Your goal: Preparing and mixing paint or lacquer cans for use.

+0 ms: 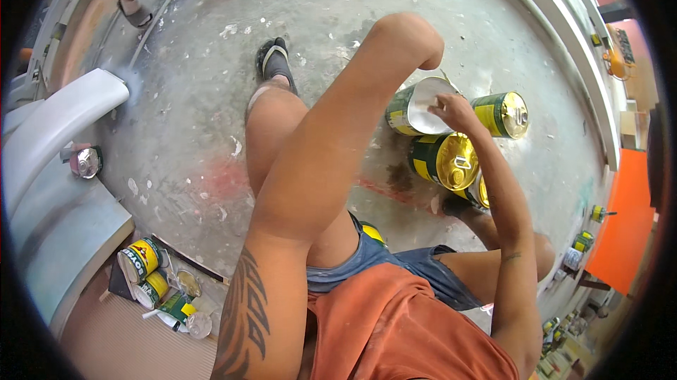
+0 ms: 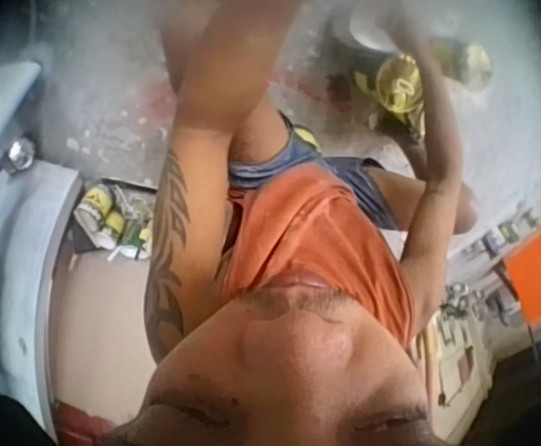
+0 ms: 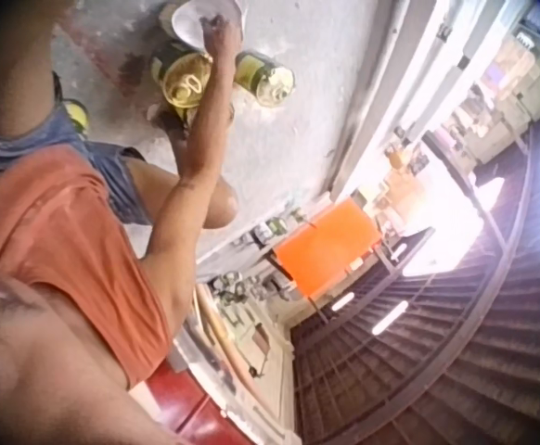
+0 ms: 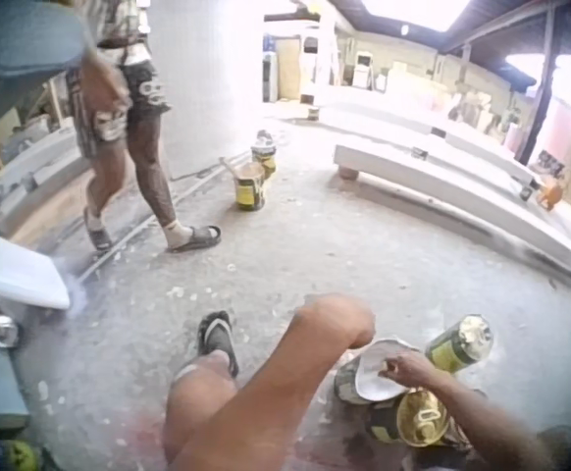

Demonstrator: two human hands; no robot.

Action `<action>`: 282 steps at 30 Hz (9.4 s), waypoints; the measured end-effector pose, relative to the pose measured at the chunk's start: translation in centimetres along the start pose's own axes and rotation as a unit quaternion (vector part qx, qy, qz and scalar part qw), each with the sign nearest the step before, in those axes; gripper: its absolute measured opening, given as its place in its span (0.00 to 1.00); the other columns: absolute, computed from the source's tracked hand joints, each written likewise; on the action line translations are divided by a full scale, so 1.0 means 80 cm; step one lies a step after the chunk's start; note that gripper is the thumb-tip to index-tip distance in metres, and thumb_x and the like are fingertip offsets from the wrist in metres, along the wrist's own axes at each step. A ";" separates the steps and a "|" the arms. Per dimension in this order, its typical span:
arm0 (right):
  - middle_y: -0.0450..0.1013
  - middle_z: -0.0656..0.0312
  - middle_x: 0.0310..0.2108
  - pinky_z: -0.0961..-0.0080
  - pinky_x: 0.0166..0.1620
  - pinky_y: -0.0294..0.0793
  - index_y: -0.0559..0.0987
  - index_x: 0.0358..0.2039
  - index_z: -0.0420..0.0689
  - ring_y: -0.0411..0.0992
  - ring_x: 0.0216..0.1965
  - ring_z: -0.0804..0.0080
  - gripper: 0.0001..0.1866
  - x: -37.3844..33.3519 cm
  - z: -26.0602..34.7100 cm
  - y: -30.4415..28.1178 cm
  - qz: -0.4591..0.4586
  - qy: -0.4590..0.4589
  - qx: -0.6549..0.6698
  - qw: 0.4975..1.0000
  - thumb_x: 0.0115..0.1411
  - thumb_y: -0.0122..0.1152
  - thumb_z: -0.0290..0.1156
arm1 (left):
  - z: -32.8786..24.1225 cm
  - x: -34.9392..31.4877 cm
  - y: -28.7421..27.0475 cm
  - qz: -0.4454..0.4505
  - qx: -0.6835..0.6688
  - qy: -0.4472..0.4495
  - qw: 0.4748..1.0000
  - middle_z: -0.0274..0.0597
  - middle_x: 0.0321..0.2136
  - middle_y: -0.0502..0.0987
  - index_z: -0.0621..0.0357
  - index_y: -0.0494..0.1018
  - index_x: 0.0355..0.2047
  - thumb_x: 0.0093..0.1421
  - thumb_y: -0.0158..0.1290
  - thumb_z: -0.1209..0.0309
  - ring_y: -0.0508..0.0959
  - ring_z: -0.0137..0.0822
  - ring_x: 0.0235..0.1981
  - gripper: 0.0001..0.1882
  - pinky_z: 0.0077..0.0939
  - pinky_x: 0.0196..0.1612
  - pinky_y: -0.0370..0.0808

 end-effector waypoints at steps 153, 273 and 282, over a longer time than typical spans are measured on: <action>0.71 0.57 0.41 0.61 0.48 0.70 0.77 0.49 0.45 0.71 0.46 0.57 0.24 -0.244 -0.006 0.043 -0.070 -0.032 -0.207 0.975 0.49 0.64 0.30 | -0.113 0.042 0.391 -0.157 -0.717 -0.062 0.676 0.44 0.38 0.84 0.59 0.77 0.47 0.66 0.49 0.59 0.83 0.40 0.35 0.18 0.41 0.43 0.77; 0.71 0.49 0.57 0.58 0.63 0.66 0.76 0.62 0.42 0.65 0.59 0.51 0.41 -0.114 0.032 -0.116 0.213 -0.056 -0.010 0.975 0.62 0.53 0.64 | -0.243 -0.064 0.410 0.194 -0.946 -0.093 0.243 0.52 0.69 0.58 0.49 0.53 0.70 0.68 0.38 0.33 0.65 0.53 0.68 0.42 0.58 0.69 0.62; 0.71 0.49 0.56 0.59 0.64 0.65 0.76 0.61 0.42 0.64 0.60 0.51 0.40 -0.113 0.031 -0.115 0.209 -0.051 0.003 0.977 0.62 0.54 0.64 | -0.245 -0.067 0.404 0.188 -0.942 -0.099 0.260 0.50 0.67 0.63 0.50 0.51 0.71 0.68 0.33 0.30 0.67 0.49 0.66 0.45 0.53 0.66 0.67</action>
Point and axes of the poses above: each hand's wrist, its own x-axis towards the middle knuckle, its own y-axis out of the palm, z = x × y, the point moved 1 cm from there along x, towards the middle knuckle
